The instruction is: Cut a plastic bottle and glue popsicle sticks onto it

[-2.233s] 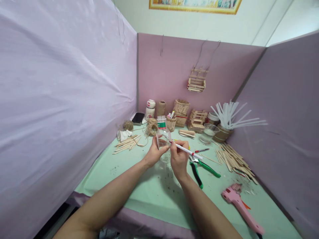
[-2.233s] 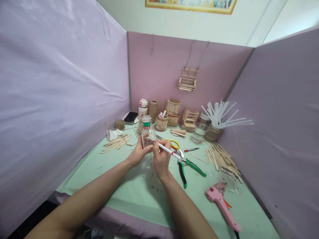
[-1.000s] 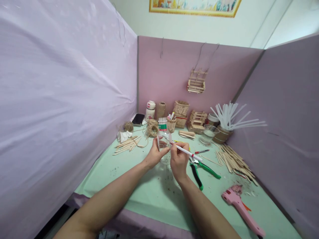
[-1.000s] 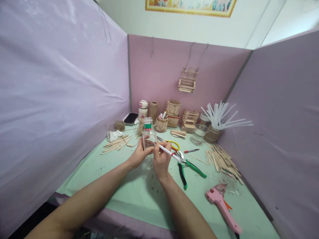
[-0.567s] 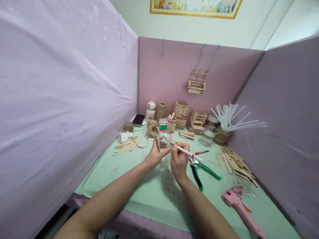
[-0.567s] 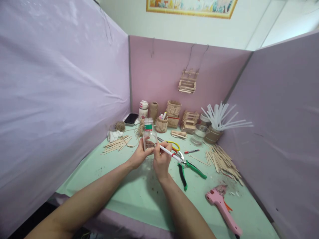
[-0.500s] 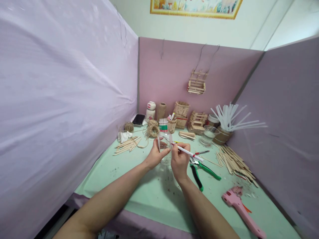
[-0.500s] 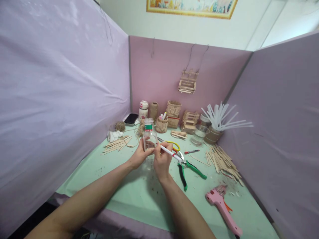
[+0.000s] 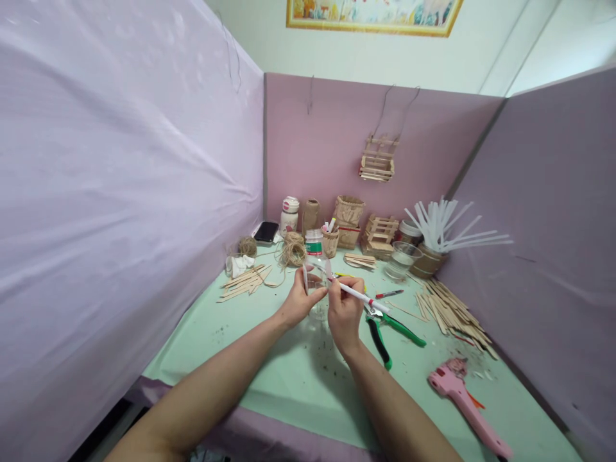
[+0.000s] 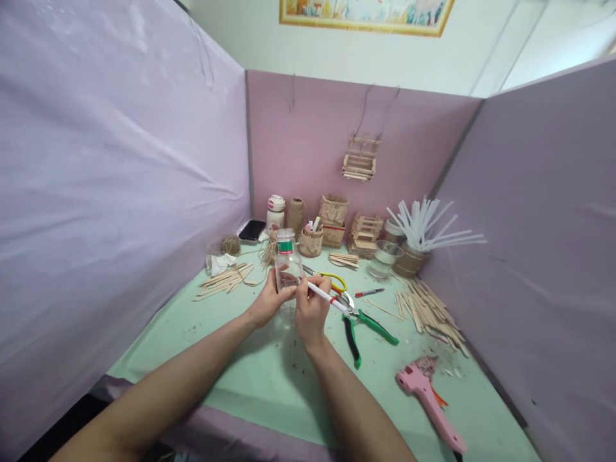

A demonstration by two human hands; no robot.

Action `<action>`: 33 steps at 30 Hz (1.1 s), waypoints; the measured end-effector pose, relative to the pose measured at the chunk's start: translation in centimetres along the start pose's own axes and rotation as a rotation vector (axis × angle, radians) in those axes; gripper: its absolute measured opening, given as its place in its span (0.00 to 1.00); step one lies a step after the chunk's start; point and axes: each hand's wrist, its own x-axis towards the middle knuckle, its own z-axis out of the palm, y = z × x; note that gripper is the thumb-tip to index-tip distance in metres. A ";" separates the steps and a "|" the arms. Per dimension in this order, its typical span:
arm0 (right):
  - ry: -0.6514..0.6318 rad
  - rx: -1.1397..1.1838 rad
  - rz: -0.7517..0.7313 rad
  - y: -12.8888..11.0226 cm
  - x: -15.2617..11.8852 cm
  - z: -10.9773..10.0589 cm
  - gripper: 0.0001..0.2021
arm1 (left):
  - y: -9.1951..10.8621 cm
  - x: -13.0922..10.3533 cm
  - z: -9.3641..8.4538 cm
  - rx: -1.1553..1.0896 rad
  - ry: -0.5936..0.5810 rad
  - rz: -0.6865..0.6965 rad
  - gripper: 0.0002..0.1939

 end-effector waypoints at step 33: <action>-0.544 0.204 0.297 0.5 -1.1 -1.7 0.18 | 2.6 2.1 -3.6 -0.512 0.043 -0.167 0.26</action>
